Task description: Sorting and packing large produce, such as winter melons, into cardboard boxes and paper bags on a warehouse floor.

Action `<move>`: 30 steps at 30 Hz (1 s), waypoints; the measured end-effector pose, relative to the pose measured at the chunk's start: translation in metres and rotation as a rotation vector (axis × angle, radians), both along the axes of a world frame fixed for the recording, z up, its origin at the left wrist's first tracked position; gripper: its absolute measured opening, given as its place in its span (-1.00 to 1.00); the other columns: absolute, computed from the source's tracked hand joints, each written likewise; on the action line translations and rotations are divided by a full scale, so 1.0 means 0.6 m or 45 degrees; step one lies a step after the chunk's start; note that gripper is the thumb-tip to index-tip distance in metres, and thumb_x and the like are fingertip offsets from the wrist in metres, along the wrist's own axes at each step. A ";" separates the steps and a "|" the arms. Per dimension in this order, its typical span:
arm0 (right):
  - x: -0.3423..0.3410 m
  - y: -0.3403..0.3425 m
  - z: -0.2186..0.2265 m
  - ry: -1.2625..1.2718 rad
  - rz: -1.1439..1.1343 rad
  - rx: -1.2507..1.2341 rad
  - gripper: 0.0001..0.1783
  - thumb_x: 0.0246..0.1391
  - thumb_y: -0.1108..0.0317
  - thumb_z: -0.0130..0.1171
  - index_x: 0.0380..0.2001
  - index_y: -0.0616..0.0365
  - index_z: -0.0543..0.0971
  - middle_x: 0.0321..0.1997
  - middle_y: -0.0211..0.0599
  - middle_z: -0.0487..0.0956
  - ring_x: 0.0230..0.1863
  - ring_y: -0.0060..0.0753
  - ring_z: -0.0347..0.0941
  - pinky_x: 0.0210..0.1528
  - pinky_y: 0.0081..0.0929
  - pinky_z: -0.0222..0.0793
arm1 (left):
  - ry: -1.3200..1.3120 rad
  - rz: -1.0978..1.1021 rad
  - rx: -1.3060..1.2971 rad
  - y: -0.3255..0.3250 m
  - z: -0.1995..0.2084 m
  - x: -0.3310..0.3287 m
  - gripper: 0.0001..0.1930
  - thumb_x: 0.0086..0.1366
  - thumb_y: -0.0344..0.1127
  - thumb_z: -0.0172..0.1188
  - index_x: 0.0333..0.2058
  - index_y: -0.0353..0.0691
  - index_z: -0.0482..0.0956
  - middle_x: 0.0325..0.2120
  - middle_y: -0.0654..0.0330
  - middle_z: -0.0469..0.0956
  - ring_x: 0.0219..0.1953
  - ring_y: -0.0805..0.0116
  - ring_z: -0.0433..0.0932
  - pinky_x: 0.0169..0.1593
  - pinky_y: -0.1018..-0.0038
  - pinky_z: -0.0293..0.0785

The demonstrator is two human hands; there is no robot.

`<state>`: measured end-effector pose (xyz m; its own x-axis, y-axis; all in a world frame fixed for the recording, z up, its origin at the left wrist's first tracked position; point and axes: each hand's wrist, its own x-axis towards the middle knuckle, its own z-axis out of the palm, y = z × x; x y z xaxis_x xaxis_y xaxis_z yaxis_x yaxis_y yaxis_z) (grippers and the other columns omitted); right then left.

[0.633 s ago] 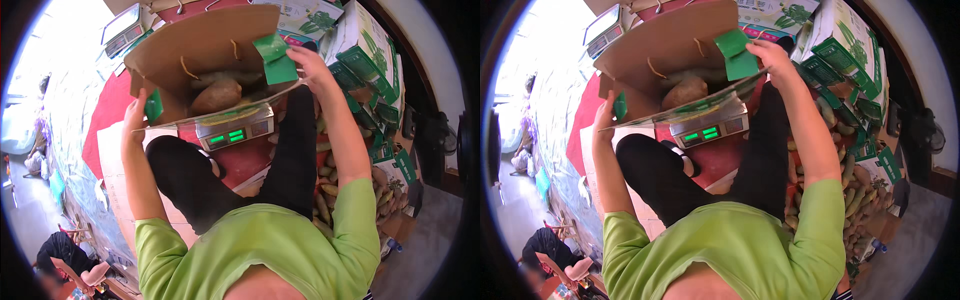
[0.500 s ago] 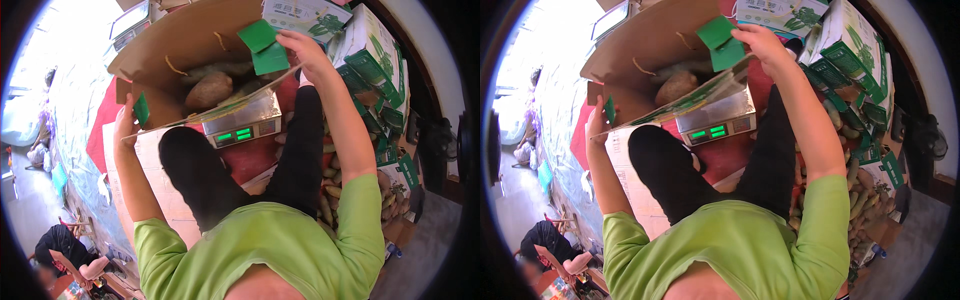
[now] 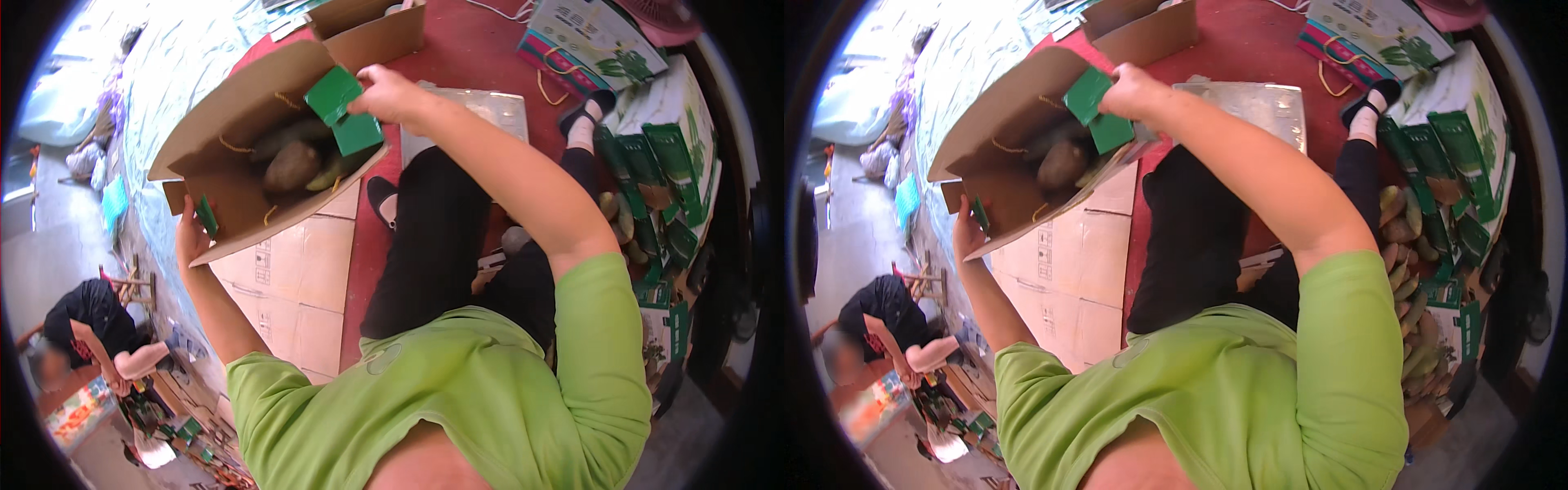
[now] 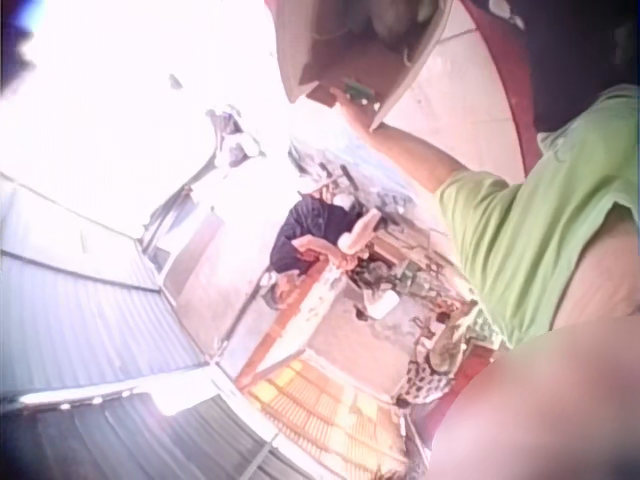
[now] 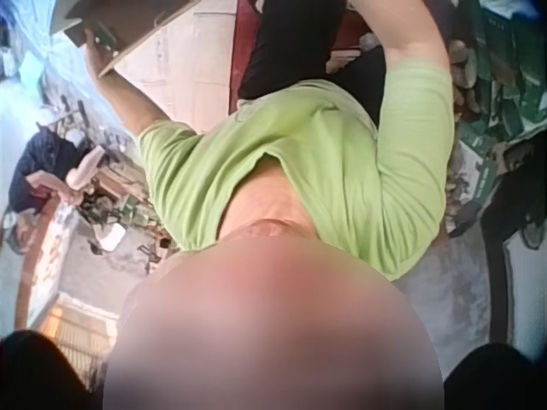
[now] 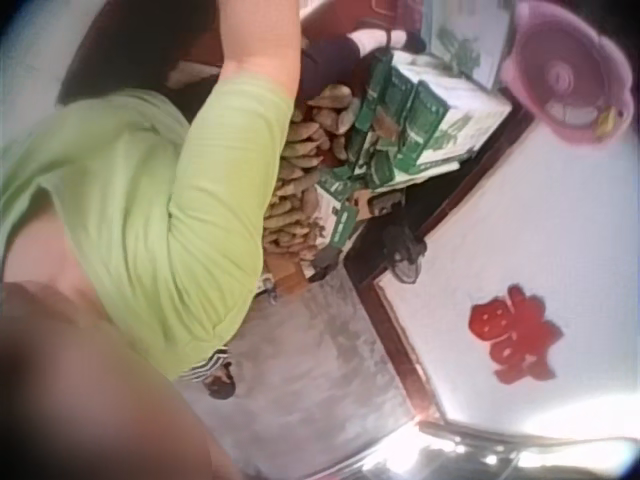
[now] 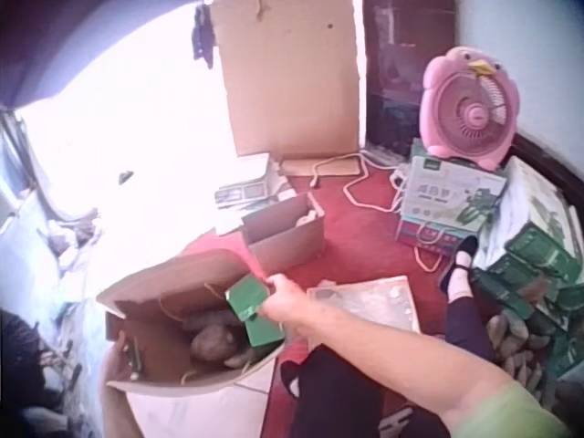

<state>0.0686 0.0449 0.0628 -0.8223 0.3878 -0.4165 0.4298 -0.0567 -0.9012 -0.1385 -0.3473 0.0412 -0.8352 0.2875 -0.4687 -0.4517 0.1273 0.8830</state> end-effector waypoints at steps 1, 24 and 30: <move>-0.014 -0.025 -0.011 -0.061 0.073 -0.022 -0.26 -0.16 0.43 0.26 0.17 0.21 0.25 0.02 -0.12 0.45 -0.01 -0.29 0.41 0.00 -0.39 0.34 | 0.001 0.015 -0.025 -0.036 -0.006 0.001 -0.54 0.24 0.06 0.14 -0.04 -0.14 0.44 -0.29 0.22 0.51 -0.22 0.38 0.47 -0.32 0.43 0.44; -0.032 -0.134 -0.067 0.207 0.920 0.308 -0.55 0.08 0.30 0.08 0.04 0.21 0.43 -0.23 -0.24 0.59 -0.34 -0.51 0.43 -0.30 -0.59 0.38 | -0.221 0.604 0.110 -0.469 -0.263 0.194 -0.66 0.34 -0.08 -0.04 -0.07 -0.17 0.49 -0.19 0.24 0.54 -0.20 0.40 0.53 -0.21 0.46 0.50; 0.106 0.030 0.032 0.090 0.377 0.372 -0.52 0.11 0.11 0.08 0.06 0.08 0.46 -0.06 -0.46 0.56 -0.08 -0.57 0.43 -0.10 -0.55 0.29 | -0.210 0.990 -0.105 -0.389 -0.392 0.386 -0.73 0.23 -0.23 -0.07 -0.11 -0.09 0.45 -0.23 0.17 0.50 -0.17 0.18 0.49 -0.13 -0.01 0.50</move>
